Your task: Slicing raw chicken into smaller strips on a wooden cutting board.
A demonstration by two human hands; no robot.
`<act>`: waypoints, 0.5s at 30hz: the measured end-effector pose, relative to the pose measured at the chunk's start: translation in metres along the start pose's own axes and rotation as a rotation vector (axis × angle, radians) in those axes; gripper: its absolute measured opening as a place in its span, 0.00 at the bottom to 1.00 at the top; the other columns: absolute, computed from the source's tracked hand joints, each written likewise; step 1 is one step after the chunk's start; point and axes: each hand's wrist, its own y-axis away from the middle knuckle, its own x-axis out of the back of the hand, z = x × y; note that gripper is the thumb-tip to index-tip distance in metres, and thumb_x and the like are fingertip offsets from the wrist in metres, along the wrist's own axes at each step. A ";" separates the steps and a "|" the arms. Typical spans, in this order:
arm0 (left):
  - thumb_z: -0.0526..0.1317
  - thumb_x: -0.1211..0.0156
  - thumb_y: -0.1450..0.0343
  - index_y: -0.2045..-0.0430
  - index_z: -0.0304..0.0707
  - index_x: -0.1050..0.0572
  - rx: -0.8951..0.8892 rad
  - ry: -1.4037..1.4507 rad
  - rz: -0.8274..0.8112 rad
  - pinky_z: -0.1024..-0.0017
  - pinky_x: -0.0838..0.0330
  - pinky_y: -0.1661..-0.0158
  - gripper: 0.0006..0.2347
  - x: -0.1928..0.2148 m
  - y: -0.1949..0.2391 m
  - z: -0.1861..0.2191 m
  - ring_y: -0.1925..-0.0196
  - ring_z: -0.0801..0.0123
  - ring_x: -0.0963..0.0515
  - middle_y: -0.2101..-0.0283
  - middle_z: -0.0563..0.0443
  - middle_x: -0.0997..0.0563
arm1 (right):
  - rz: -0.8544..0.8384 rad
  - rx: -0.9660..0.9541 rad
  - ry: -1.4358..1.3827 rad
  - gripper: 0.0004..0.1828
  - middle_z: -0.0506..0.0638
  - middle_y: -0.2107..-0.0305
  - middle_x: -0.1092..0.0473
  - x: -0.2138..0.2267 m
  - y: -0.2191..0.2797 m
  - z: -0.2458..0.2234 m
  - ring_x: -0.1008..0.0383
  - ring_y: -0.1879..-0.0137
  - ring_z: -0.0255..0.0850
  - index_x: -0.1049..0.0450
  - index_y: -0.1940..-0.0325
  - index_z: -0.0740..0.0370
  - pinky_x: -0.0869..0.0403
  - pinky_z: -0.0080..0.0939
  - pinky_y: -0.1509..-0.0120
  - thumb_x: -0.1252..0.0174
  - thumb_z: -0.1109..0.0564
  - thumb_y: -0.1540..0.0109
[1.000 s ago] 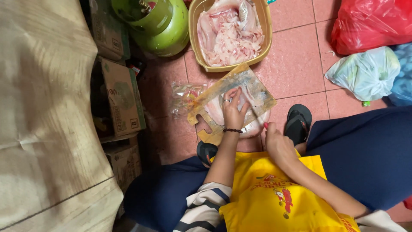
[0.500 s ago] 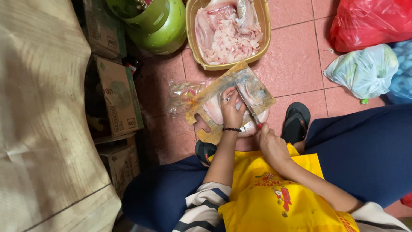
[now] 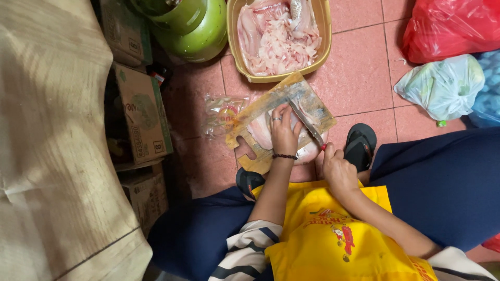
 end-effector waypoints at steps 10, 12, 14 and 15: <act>0.34 0.30 0.36 0.48 0.43 0.29 0.080 -0.108 -0.092 0.59 0.28 0.38 0.22 -0.008 0.003 -0.001 0.37 0.55 0.31 0.38 0.50 0.35 | 0.063 -0.001 0.036 0.23 0.51 0.66 0.34 -0.002 -0.037 -0.005 0.20 0.67 0.54 0.42 0.33 0.59 0.21 0.55 0.66 0.64 0.58 0.34; 0.35 0.30 0.36 0.47 0.43 0.30 0.064 -0.144 -0.082 0.59 0.30 0.38 0.23 -0.009 0.002 -0.003 0.37 0.55 0.31 0.38 0.49 0.36 | 0.157 0.058 0.056 0.21 0.51 0.68 0.34 -0.011 -0.046 0.001 0.20 0.69 0.56 0.40 0.36 0.59 0.22 0.55 0.68 0.61 0.58 0.34; 0.35 0.31 0.36 0.47 0.43 0.30 0.063 -0.150 -0.085 0.59 0.29 0.38 0.22 -0.002 0.002 0.006 0.37 0.55 0.31 0.38 0.49 0.36 | 0.195 0.072 0.121 0.22 0.51 0.69 0.34 -0.003 -0.039 0.014 0.21 0.70 0.53 0.39 0.35 0.57 0.22 0.54 0.69 0.59 0.57 0.34; 0.34 0.31 0.35 0.48 0.42 0.30 0.063 -0.153 -0.091 0.60 0.29 0.38 0.21 0.001 0.001 0.011 0.38 0.54 0.31 0.39 0.49 0.35 | 0.230 0.084 0.188 0.24 0.51 0.70 0.35 0.000 -0.036 0.022 0.21 0.72 0.51 0.37 0.34 0.54 0.23 0.52 0.70 0.57 0.57 0.35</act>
